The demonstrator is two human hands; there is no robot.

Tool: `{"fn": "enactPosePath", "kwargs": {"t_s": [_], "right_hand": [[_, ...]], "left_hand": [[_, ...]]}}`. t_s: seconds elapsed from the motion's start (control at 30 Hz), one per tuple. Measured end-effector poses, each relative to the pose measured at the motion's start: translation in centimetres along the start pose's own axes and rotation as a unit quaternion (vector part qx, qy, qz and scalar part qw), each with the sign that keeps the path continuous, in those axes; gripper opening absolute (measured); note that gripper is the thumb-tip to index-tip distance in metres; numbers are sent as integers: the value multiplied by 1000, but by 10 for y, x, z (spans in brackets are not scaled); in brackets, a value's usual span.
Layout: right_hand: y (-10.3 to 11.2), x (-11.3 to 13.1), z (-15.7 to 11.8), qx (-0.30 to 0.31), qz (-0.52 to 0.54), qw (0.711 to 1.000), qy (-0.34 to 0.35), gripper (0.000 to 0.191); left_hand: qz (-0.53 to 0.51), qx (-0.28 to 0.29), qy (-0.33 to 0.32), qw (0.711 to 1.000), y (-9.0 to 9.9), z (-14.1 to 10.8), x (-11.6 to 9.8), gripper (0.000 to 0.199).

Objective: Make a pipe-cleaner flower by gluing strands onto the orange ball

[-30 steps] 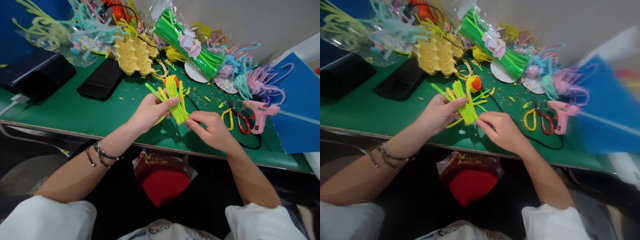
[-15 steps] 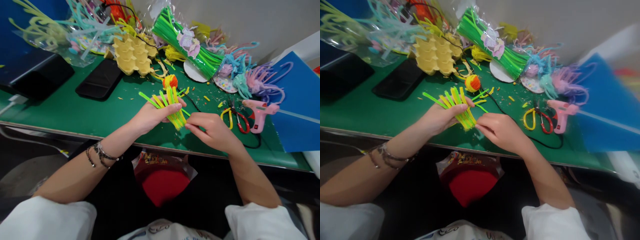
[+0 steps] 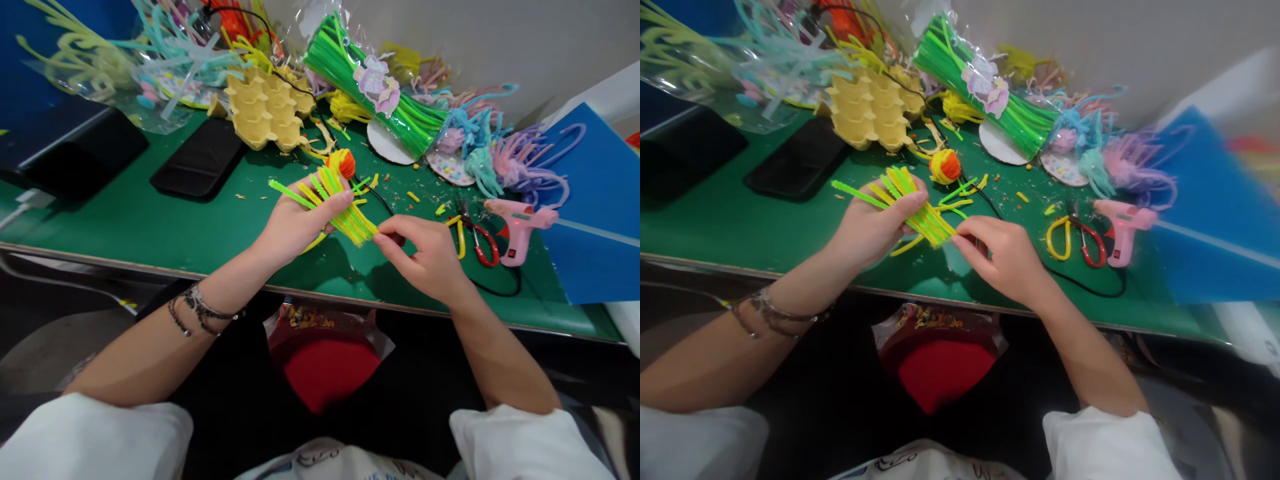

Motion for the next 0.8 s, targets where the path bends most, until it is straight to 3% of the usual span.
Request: {"fn": "enactPosePath", "kwargs": {"t_s": [0.13,0.37,0.63,0.8], "right_hand": [[-4,0,-4,-80,-26,996,-26,14],[-6,-6,-8,-112,-148,979,80,16],[-7,0,-7,-122,-159,979,37,15],[-4,7,-4,-142,-107,984,13,11]], "left_hand": [[-12,-9,3,1000,0,0,-1,29],[-43,-5,16,999,-2,1,-1,19],[-38,-16,22,999,-6,0,-5,17],[-24,-14,-1,1000,-4,-1,-3,17]]}}
Point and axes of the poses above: each hand's wrist, its own z-axis towards the middle knuckle, its own y-axis out of the back of the hand, x = y × z, the point moved 2 cm from there along z, towards the middle knuckle, and after that the axes turned 10 degrees about x, right-handed, at the moved point
